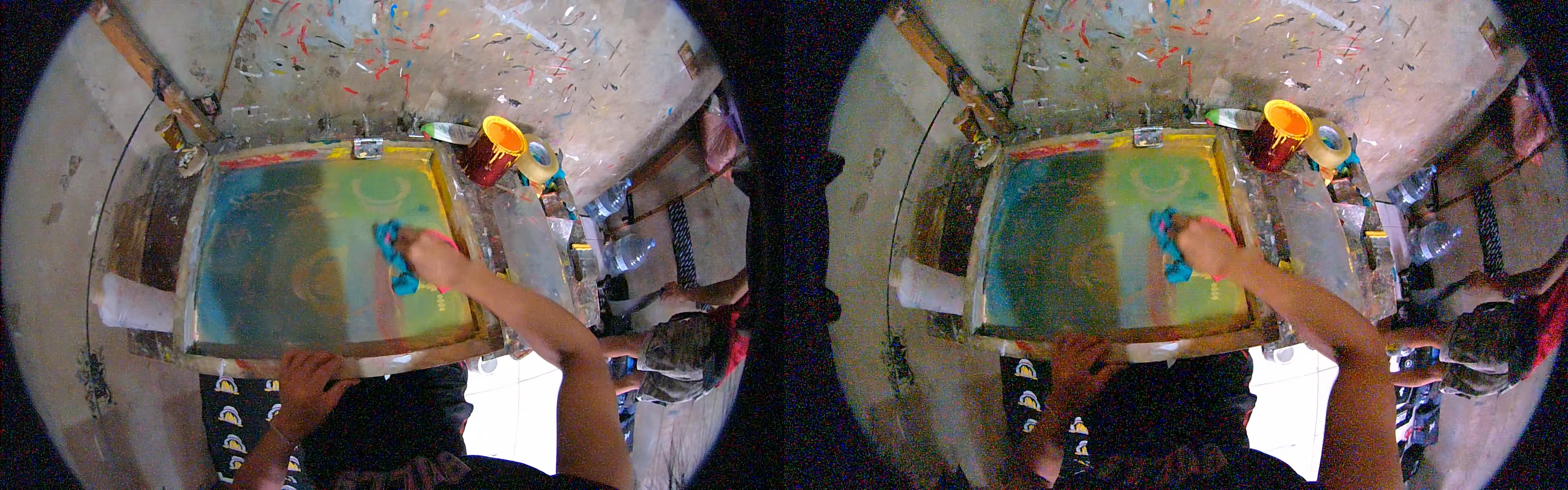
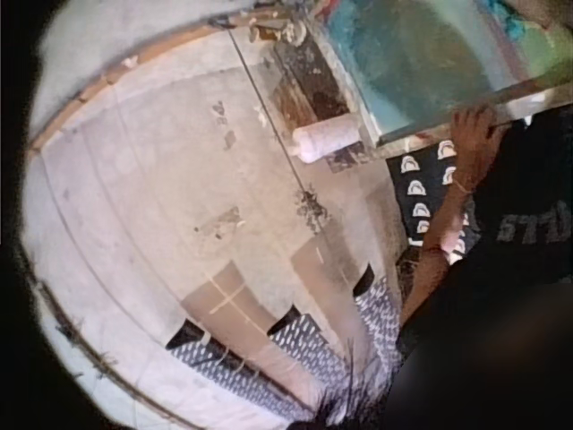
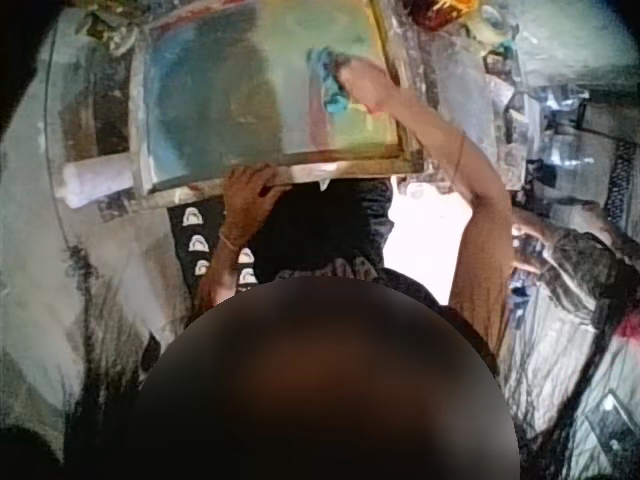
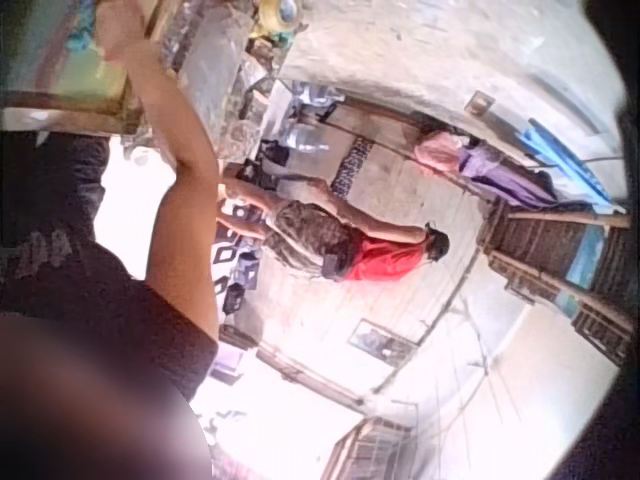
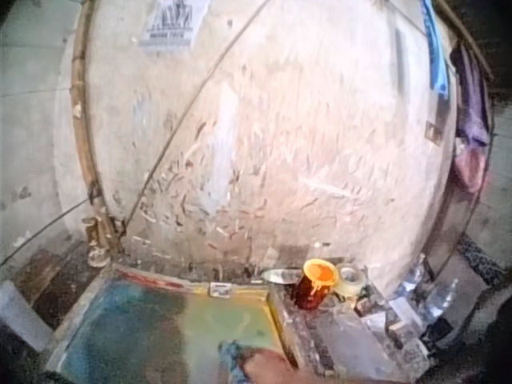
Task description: The person performs screen printing by placing a t-shirt under a screen, pouring yellow ink, and using a squeegee to pull ink across the mesh. They then clean the screen with a spray bottle and cloth, wipe the frame, and adjust the clamps.
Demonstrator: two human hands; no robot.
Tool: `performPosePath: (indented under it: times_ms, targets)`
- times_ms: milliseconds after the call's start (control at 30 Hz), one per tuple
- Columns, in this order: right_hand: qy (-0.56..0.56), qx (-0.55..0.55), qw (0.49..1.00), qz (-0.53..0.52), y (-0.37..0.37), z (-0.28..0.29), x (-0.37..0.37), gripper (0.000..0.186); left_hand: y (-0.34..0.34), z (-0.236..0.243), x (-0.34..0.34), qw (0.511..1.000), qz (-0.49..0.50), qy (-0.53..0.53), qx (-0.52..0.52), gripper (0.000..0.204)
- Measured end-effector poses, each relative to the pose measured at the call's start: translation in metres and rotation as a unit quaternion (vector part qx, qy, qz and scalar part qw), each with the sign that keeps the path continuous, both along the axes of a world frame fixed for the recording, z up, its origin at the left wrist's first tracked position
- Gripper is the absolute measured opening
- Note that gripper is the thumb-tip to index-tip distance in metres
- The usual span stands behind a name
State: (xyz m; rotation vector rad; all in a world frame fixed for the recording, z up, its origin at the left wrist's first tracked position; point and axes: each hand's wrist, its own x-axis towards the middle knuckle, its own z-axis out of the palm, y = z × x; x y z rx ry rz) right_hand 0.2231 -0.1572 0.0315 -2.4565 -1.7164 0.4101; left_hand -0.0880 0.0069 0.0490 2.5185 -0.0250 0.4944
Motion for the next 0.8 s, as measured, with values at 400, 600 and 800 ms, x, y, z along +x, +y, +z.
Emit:
performPosePath:
  times_ms: [400, 600, 800]
  targets:
    - [-0.04, 0.061, 0.997, -0.025, 0.027, 0.004, 0.014, 0.031, -0.001, -0.003, 0.0, 0.999, -0.003, 0.035, 0.003, 0.037]
    - [0.026, -0.187, 0.974, 0.128, -0.009, 0.013, 0.003, 0.023, -0.005, -0.002, 0.0, 1.0, 0.008, -0.003, 0.006, 0.038]
    - [-0.008, 0.001, 1.0, 0.024, 0.028, -0.008, 0.026, 0.017, -0.003, -0.003, -0.001, 1.0, 0.016, 0.014, 0.0, 0.041]
